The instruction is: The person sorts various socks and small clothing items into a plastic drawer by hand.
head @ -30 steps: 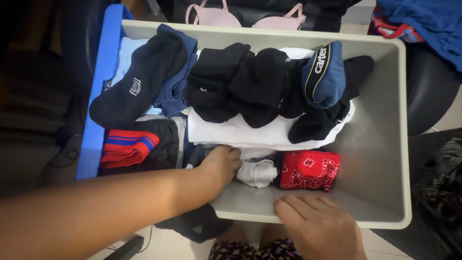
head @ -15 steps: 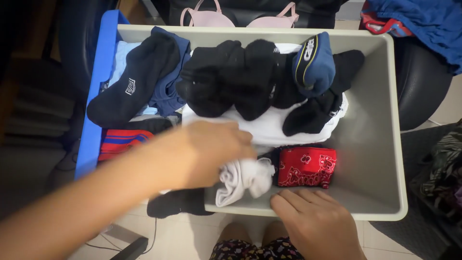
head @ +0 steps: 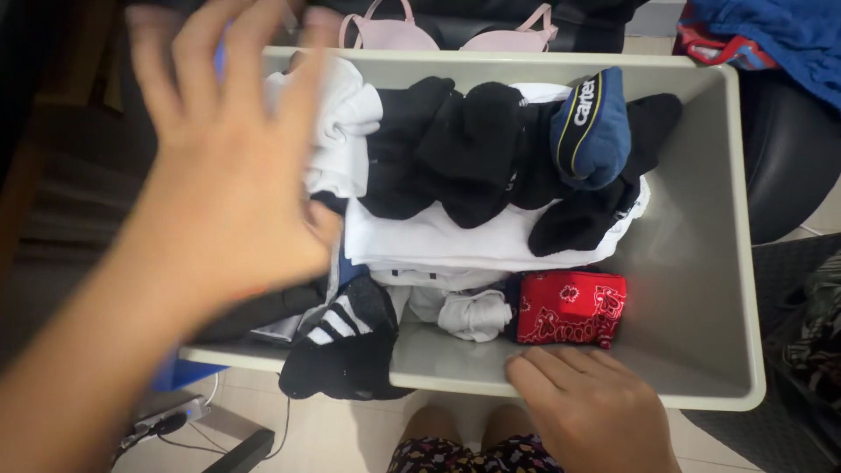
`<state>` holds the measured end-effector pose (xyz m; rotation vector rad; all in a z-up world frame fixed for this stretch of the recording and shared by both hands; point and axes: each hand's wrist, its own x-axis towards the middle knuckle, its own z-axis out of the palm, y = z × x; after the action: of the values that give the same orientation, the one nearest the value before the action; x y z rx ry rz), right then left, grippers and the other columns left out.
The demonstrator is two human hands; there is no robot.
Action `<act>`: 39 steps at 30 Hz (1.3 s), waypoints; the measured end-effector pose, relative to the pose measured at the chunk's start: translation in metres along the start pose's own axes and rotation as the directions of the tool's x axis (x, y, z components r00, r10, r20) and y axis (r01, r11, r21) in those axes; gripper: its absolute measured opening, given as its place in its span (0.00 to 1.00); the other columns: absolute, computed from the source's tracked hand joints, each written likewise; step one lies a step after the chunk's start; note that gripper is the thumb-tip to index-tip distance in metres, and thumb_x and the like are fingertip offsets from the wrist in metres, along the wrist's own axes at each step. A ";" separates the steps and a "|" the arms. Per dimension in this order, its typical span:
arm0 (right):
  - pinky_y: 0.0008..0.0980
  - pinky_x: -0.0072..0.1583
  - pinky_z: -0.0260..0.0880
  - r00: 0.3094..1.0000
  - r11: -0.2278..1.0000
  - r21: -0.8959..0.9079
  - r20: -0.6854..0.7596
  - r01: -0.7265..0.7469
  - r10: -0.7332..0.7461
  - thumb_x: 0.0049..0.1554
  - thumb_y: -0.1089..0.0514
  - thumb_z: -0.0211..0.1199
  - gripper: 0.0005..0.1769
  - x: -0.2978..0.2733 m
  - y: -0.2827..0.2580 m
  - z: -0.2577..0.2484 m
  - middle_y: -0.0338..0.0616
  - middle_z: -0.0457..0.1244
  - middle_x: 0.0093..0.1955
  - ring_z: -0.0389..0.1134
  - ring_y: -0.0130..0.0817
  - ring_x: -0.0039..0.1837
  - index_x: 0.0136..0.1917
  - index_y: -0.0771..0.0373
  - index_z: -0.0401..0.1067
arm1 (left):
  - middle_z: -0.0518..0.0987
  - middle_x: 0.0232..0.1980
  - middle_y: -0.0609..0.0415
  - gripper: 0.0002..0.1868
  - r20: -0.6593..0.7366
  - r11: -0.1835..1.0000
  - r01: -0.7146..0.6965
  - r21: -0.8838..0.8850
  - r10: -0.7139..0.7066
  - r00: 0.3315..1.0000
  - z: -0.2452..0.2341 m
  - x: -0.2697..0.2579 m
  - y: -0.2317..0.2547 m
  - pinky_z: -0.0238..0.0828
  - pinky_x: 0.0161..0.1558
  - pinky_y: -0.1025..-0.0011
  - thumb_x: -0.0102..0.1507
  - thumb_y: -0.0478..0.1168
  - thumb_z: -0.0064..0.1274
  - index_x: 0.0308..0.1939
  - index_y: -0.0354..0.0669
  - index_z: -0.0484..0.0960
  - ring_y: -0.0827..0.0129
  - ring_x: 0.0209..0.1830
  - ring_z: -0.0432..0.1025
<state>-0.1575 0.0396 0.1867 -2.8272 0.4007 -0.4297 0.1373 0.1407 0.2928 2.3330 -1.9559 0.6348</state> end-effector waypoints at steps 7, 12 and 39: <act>0.37 0.41 0.69 1.000 1.000 0.024 0.005 -0.002 0.002 0.40 0.62 0.63 0.07 0.000 -0.003 -0.005 0.36 0.67 0.36 0.71 0.36 0.40 0.35 0.58 0.70 | 0.80 0.50 0.43 0.13 0.787 0.839 0.041 -0.543 0.491 0.373 0.119 -0.018 0.119 0.75 0.44 0.51 0.60 0.35 0.52 0.48 0.42 0.82 0.47 0.48 0.78; 0.38 0.39 0.68 0.998 1.000 0.013 0.055 -0.010 0.009 0.44 0.61 0.64 0.06 0.000 -0.007 -0.015 0.37 0.65 0.33 0.70 0.39 0.38 0.33 0.58 0.68 | 0.82 0.48 0.39 0.24 0.780 0.917 0.034 -0.398 0.319 0.539 0.239 -0.072 0.150 0.75 0.45 0.50 0.62 0.37 0.55 0.62 0.38 0.74 0.43 0.47 0.79; 0.74 0.71 0.43 0.944 0.981 -0.115 -0.272 0.159 -0.185 0.45 0.46 0.75 0.35 0.129 0.018 -0.017 0.66 0.51 0.75 0.45 0.72 0.75 0.67 0.49 0.74 | 0.80 0.48 0.42 0.21 0.830 0.907 -0.115 -0.405 0.417 0.370 0.165 -0.043 0.113 0.75 0.41 0.56 0.48 0.39 0.68 0.44 0.38 0.85 0.50 0.47 0.78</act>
<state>-0.0482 -0.0198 0.2297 -2.9077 0.2307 -0.8788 0.0721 0.1116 0.1013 2.3270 -2.5383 -1.2159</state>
